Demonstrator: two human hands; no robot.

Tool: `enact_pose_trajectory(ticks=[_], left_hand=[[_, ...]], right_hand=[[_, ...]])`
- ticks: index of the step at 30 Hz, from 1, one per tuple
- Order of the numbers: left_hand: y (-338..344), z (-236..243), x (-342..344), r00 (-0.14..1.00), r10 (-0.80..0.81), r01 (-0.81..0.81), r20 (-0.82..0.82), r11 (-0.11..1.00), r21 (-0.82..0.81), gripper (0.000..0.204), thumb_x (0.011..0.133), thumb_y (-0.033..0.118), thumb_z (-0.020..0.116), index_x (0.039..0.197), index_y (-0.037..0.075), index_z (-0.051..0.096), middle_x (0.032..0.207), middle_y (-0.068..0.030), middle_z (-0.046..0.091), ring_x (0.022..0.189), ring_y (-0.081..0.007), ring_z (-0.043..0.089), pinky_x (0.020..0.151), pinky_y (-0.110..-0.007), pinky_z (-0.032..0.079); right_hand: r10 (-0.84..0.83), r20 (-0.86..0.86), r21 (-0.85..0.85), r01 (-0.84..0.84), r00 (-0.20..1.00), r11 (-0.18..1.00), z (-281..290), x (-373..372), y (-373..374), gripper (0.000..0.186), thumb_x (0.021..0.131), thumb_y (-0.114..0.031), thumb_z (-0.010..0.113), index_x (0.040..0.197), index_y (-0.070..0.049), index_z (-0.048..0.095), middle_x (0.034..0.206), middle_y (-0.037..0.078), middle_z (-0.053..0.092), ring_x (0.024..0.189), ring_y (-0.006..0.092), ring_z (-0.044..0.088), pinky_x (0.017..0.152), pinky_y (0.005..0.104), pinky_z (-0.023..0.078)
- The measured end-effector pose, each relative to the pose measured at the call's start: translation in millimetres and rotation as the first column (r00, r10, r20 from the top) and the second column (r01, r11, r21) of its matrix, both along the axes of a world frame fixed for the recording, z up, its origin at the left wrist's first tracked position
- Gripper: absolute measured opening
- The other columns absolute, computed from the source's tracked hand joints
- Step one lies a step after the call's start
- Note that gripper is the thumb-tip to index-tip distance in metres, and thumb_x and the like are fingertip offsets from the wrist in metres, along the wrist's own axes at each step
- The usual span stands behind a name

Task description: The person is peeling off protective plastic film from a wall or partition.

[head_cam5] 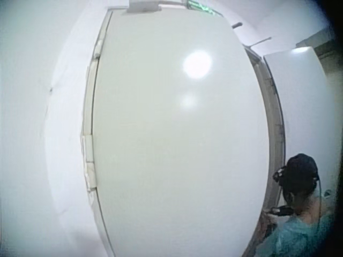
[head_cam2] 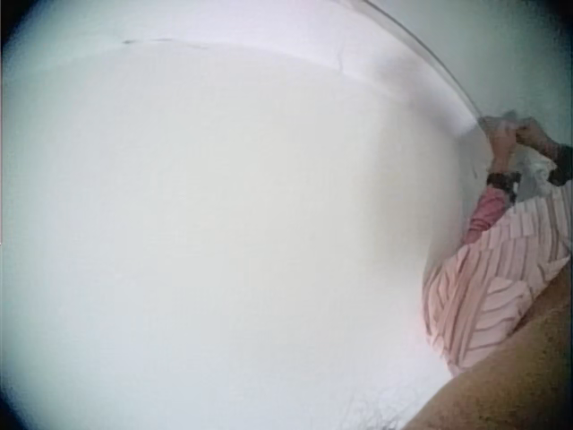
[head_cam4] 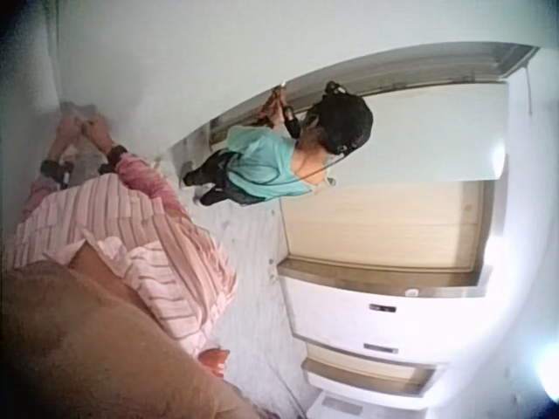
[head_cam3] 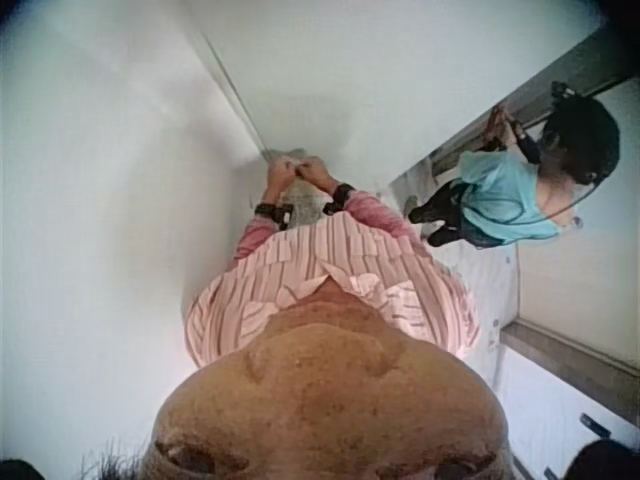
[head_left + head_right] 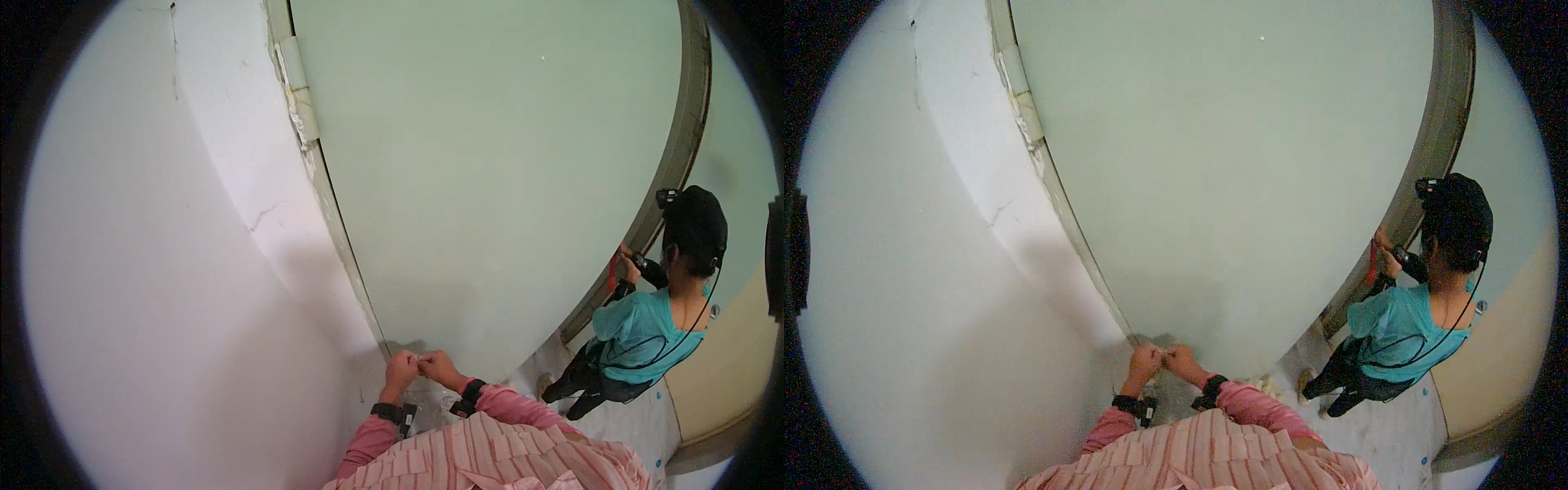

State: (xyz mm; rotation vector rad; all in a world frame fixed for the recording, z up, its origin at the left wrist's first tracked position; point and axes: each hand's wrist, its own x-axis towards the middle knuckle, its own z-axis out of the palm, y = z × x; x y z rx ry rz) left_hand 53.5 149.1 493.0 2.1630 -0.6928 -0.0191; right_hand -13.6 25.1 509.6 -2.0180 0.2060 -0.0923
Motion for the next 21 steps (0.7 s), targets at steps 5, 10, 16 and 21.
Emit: enact_pose_trajectory(ticks=[5, 10, 16, 21], left_hand=[[-10.1, -4.2, 0.2, 0.994, -0.106, 0.105, 0.03, 0.994, 0.019, 0.022, 0.076, 0.023, 0.052, 0.082, 0.003, 0.06, 0.074, -0.0175, 0.06, 0.07, -0.0348, 0.058, 0.062, -0.042, 0.045], [-17.2, 19.9, -1.5, 0.952, -0.269, 0.279, -0.147, 0.959, 0.048, 0.023, 0.078, 0.024, 0.051, 0.081, 0.002, 0.06, 0.062, -0.0134, 0.059, 0.057, -0.0284, 0.058, 0.055, -0.037, 0.045], [-28.5, 32.0, -5.9, 0.951, -0.281, 0.28, -0.132, 0.96, -0.025, 0.023, 0.079, 0.021, 0.051, 0.072, 0.0, 0.059, 0.055, -0.01, 0.058, 0.05, -0.0204, 0.058, 0.052, -0.032, 0.045], [-29.4, 23.2, 1.7, 0.905, -0.378, 0.387, -0.196, 0.922, 0.009, 0.022, 0.08, 0.019, 0.051, 0.073, 0.0, 0.059, 0.054, -0.0091, 0.057, 0.049, -0.0186, 0.057, 0.051, -0.032, 0.045]], right_hand=[[-0.069, -0.093, 0.219, 0.088, 0.993, 0.972, -4.3, -6.5, -21.2, 0.02, 0.08, -0.018, 0.057, 0.072, -0.001, 0.063, 0.06, 0.003, 0.058, 0.055, 0.0082, 0.053, 0.05, 0.023, 0.042], [-0.147, -0.032, 0.342, 0.149, 0.989, 0.928, -4.9, -12.0, -45.4, 0.021, 0.081, -0.018, 0.057, 0.069, -0.002, 0.062, 0.059, 0.0, 0.056, 0.055, 0.0076, 0.051, 0.049, 0.0214, 0.04], [-0.157, 0.066, 0.096, 0.15, 0.985, 0.984, 51.1, -22.8, -67.7, 0.022, 0.082, -0.021, 0.058, 0.07, -0.003, 0.061, 0.058, -0.001, 0.054, 0.056, 0.0059, 0.048, 0.049, 0.0224, 0.039], [-0.157, 0.428, -0.052, 0.197, 0.89, 0.979, 193.4, -17.5, -83.3, 0.021, 0.081, -0.021, 0.06, 0.071, -0.002, 0.06, 0.059, 0.003, 0.052, 0.055, 0.0078, 0.043, 0.052, 0.0239, 0.039]])
